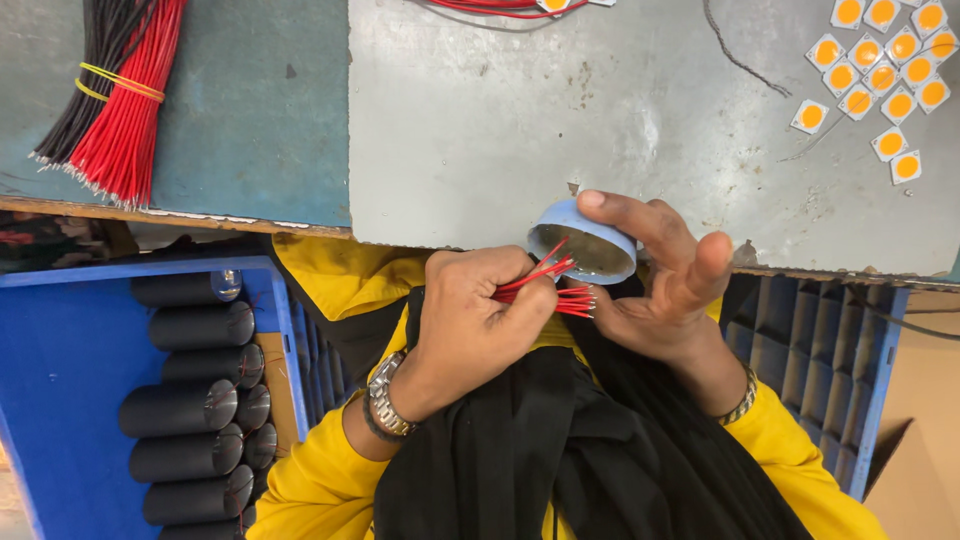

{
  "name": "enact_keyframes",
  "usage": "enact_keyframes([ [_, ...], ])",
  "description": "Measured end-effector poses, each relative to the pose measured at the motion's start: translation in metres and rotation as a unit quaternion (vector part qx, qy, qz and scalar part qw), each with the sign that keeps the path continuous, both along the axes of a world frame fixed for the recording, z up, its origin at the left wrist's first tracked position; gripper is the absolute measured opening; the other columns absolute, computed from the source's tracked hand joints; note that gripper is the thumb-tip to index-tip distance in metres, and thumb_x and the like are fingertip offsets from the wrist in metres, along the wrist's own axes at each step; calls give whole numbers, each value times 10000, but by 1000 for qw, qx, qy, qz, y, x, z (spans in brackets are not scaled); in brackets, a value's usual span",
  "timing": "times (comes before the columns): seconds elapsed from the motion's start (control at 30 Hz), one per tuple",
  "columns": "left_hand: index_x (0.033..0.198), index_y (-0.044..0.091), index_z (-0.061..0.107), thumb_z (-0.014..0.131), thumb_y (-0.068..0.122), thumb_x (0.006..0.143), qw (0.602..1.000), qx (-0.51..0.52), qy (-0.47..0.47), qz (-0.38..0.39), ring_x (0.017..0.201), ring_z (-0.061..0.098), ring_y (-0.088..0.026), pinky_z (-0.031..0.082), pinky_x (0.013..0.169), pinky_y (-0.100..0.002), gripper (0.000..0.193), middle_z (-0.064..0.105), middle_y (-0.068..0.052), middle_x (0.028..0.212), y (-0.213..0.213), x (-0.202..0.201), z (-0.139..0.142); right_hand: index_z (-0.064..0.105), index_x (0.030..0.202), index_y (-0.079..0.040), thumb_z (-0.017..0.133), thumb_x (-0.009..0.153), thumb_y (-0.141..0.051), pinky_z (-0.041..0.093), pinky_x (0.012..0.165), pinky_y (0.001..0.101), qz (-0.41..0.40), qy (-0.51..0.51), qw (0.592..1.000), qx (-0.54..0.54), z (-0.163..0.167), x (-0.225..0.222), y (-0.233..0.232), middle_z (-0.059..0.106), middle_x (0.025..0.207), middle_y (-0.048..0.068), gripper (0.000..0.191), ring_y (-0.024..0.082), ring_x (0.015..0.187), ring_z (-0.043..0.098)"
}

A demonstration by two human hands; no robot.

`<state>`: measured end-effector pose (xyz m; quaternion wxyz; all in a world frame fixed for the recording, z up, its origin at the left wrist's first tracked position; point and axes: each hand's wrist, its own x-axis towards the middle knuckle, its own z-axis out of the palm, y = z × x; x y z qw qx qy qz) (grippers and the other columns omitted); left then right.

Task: The person solders red wires to square LED modules using a soldering iron and solder wire. They then strip the ends of a bundle of red wires with pliers and dip the stripped ends into a small container of liquid.

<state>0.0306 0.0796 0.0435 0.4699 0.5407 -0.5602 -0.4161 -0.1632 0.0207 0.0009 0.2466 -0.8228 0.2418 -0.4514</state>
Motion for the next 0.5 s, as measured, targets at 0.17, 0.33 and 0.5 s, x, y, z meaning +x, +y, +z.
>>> enact_keyframes([
  [0.17, 716, -8, 585, 639, 88, 859, 1000, 8, 6, 6, 500, 441, -91, 396, 500, -280, 181, 504, -69, 567, 1, -4, 1, -121, 1624, -400, 873, 767, 103, 534, 749, 321, 3, -3, 1000, -10, -1, 2, 1, 575, 1349, 191, 1406, 224, 878, 612],
  [0.33, 733, -11, 594, 639, 80, 863, 1000, 1, -4, 4, 504, 451, -102, 398, 507, -285, 165, 508, -77, 584, 1, -4, 2, -118, 1626, -397, 887, 765, 86, 534, 771, 337, 8, -5, 1000, -9, -2, 3, 2, 561, 1351, 198, 1408, 228, 885, 615],
  [0.5, 704, -8, 585, 654, 88, 855, 1000, -8, -22, 16, 475, 453, -103, 377, 492, -293, 192, 499, -76, 563, 3, -4, 1, -124, 1645, -394, 835, 788, 146, 587, 801, 339, -4, -6, 1000, -13, -1, 0, 1, 526, 1372, 205, 1395, 277, 980, 643],
])
